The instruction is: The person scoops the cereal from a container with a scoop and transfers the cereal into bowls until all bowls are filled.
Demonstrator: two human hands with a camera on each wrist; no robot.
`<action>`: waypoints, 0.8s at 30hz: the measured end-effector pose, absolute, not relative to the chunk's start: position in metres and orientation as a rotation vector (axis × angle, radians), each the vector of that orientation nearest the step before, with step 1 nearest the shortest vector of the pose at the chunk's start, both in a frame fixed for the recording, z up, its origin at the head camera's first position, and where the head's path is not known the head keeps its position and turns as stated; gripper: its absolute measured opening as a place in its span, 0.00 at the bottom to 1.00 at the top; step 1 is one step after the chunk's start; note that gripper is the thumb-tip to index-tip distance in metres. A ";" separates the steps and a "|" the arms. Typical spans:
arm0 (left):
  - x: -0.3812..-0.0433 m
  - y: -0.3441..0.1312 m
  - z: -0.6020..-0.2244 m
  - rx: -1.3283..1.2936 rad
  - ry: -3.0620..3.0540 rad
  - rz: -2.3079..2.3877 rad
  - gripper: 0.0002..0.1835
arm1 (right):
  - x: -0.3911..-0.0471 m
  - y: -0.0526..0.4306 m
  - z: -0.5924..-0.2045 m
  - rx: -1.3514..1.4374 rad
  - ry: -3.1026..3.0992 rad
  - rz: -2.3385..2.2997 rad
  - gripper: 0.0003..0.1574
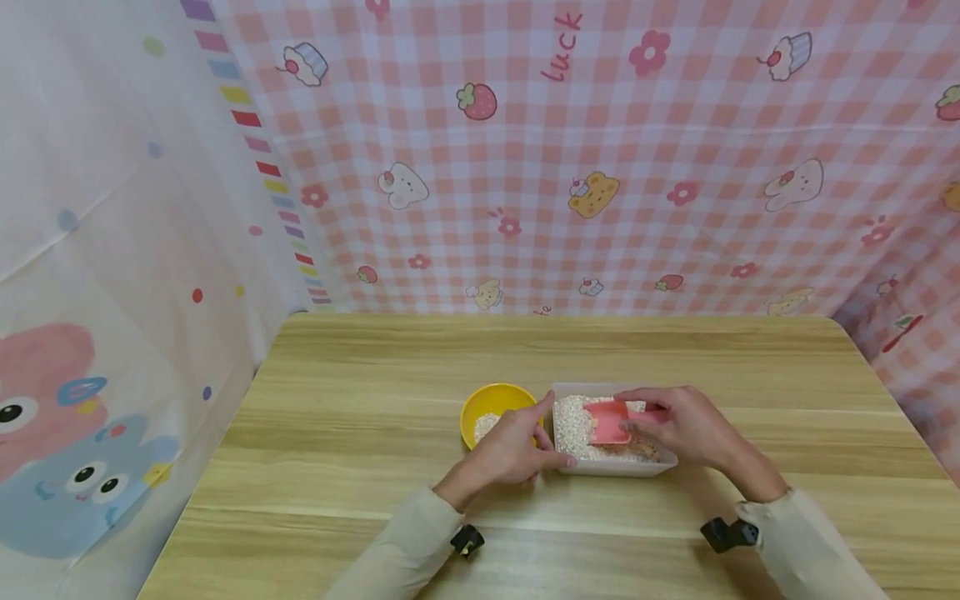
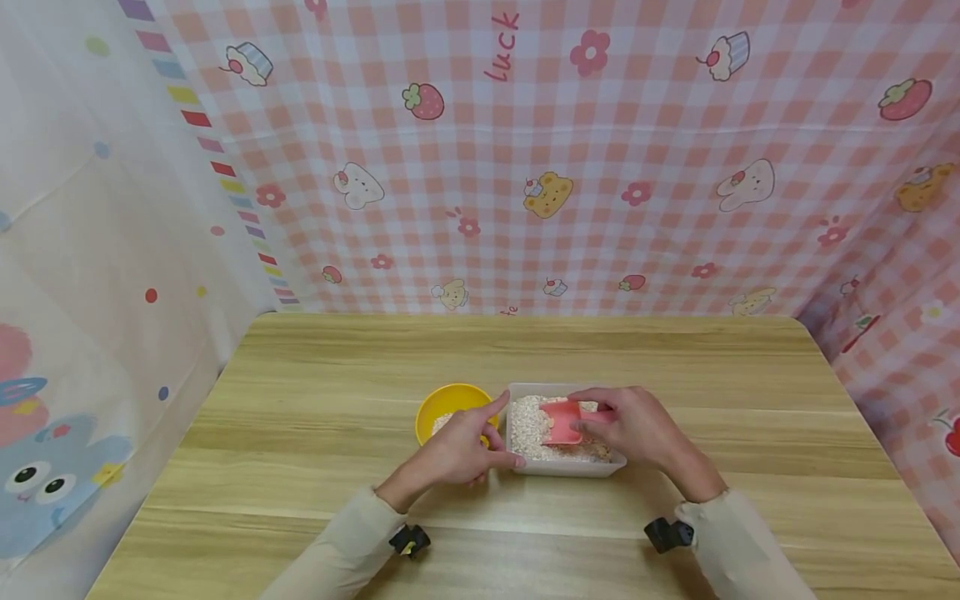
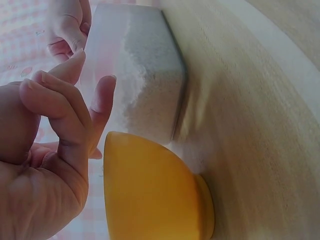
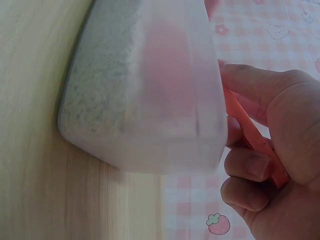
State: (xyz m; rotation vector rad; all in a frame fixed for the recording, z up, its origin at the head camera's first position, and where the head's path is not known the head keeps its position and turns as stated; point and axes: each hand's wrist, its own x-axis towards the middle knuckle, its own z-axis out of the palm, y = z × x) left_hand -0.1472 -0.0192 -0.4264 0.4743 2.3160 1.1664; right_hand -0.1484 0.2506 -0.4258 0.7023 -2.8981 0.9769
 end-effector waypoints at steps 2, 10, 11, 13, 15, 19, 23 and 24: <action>-0.147 -0.019 -0.427 0.474 2.315 1.167 0.54 | -0.148 0.249 -0.426 0.709 -2.895 0.973 0.20; -0.147 -0.019 -0.427 0.491 2.320 1.156 0.54 | -0.150 0.244 -0.426 0.702 -2.907 0.980 0.20; -0.147 -0.019 -0.427 0.491 2.319 1.154 0.54 | -0.150 0.244 -0.426 0.704 -2.909 0.983 0.19; -0.147 -0.019 -0.427 0.488 2.318 1.153 0.54 | -0.150 0.242 -0.426 0.710 -2.913 0.984 0.19; -0.147 -0.019 -0.427 0.484 2.317 1.154 0.54 | -0.151 0.241 -0.426 0.716 -2.915 0.982 0.19; -0.147 -0.019 -0.428 0.479 2.316 1.158 0.54 | -0.152 0.240 -0.427 0.716 -2.923 0.969 0.19; -0.148 -0.019 -0.428 0.476 2.312 1.163 0.54 | -0.152 0.238 -0.427 0.715 -2.918 0.958 0.19; -0.148 -0.019 -0.429 0.476 2.311 1.164 0.54 | -0.152 0.237 -0.428 0.714 -2.916 0.957 0.19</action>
